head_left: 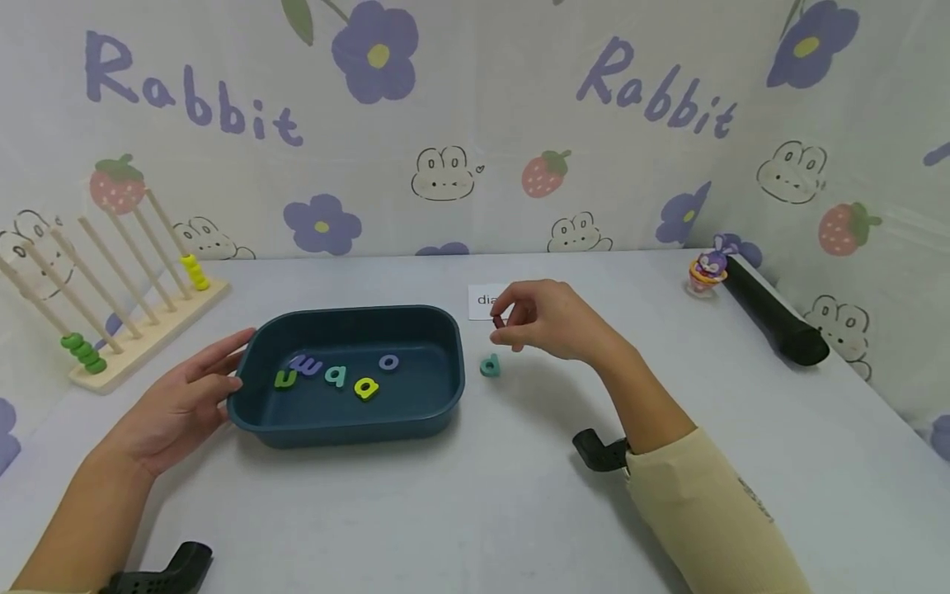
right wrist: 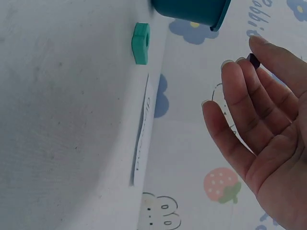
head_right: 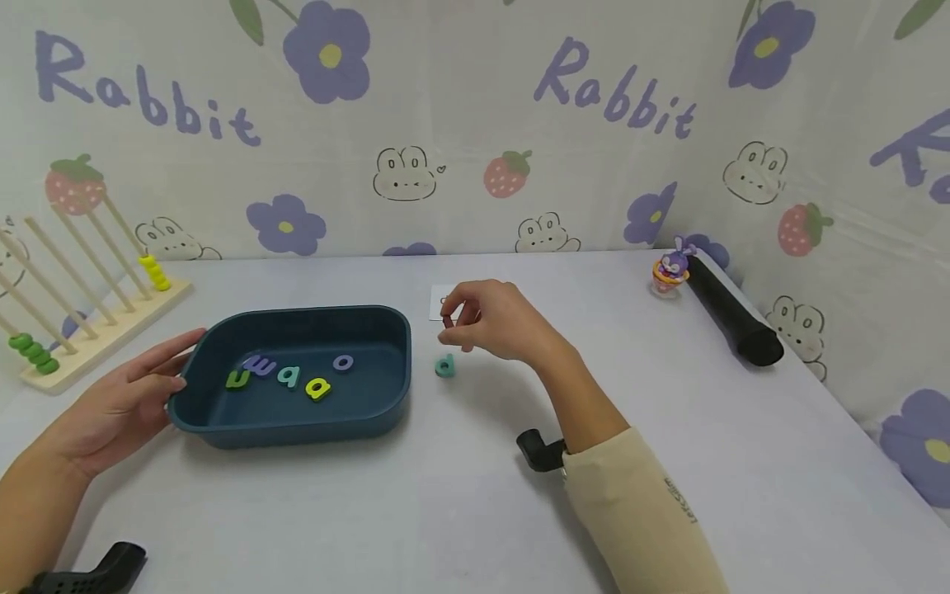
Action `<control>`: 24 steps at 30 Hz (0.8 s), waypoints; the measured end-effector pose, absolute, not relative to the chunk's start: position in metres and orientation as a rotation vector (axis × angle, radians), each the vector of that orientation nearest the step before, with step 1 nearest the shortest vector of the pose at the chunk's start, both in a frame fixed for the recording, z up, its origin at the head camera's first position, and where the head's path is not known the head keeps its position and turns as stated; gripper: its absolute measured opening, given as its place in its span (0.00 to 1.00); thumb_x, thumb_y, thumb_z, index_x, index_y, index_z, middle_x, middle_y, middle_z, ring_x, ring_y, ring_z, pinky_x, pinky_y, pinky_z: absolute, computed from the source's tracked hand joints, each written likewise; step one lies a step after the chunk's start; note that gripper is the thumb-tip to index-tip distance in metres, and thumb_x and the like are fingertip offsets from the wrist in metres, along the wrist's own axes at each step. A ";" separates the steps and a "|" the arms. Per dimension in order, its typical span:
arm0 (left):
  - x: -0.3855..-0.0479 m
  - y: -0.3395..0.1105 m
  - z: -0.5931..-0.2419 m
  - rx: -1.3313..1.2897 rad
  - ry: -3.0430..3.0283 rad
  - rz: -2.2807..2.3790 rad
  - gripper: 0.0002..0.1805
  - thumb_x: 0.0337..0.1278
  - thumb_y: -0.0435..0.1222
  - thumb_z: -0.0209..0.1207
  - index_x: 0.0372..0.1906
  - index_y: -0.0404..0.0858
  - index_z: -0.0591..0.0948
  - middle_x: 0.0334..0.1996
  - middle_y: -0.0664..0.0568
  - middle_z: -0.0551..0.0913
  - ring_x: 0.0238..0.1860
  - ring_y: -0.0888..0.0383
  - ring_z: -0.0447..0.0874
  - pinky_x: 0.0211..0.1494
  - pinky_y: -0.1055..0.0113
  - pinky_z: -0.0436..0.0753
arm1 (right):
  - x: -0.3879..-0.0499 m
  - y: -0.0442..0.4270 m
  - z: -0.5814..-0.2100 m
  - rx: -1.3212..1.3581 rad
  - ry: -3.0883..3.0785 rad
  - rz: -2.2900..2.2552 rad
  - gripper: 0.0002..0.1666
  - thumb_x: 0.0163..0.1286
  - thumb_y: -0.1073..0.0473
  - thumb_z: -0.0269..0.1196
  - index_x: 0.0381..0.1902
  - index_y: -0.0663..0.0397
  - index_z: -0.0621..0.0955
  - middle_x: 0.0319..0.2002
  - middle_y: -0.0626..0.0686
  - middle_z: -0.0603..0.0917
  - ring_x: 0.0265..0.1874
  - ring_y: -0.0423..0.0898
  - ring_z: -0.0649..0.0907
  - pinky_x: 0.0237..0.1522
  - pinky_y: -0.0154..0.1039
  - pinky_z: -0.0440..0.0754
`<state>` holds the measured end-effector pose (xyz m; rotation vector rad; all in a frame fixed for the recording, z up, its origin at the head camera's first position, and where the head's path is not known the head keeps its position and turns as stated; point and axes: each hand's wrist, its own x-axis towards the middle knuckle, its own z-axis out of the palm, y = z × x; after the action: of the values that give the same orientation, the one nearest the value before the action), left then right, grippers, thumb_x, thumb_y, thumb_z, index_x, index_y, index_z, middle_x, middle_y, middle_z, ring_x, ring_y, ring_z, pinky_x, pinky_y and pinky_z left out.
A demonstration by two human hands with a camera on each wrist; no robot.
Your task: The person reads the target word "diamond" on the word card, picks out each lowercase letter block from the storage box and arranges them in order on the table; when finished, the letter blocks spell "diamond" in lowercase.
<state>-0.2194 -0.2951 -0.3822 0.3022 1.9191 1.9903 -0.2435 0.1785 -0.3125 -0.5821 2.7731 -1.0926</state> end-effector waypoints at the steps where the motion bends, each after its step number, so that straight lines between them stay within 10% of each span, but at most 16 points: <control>1: -0.219 -0.295 -0.382 0.300 1.919 1.991 0.35 0.80 0.33 0.47 0.84 0.51 0.53 0.82 0.46 0.43 0.65 0.70 0.73 0.59 0.72 0.81 | -0.243 0.179 -0.313 -0.568 2.775 -1.083 0.15 0.66 0.55 0.73 0.49 0.51 0.84 0.30 0.51 0.88 0.34 0.56 0.89 0.45 0.45 0.78; 24: -0.219 -0.295 -0.381 0.282 1.903 1.997 0.35 0.80 0.33 0.47 0.84 0.51 0.52 0.84 0.45 0.41 0.65 0.70 0.73 0.59 0.73 0.80 | -0.250 0.182 -0.335 -0.258 2.727 -0.943 0.14 0.64 0.59 0.73 0.46 0.56 0.85 0.30 0.52 0.87 0.29 0.49 0.89 0.40 0.41 0.76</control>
<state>-0.2190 -0.2946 -0.3807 0.2819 1.9035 1.9968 -0.2502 0.1824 -0.3351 -0.2577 2.7266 -0.9428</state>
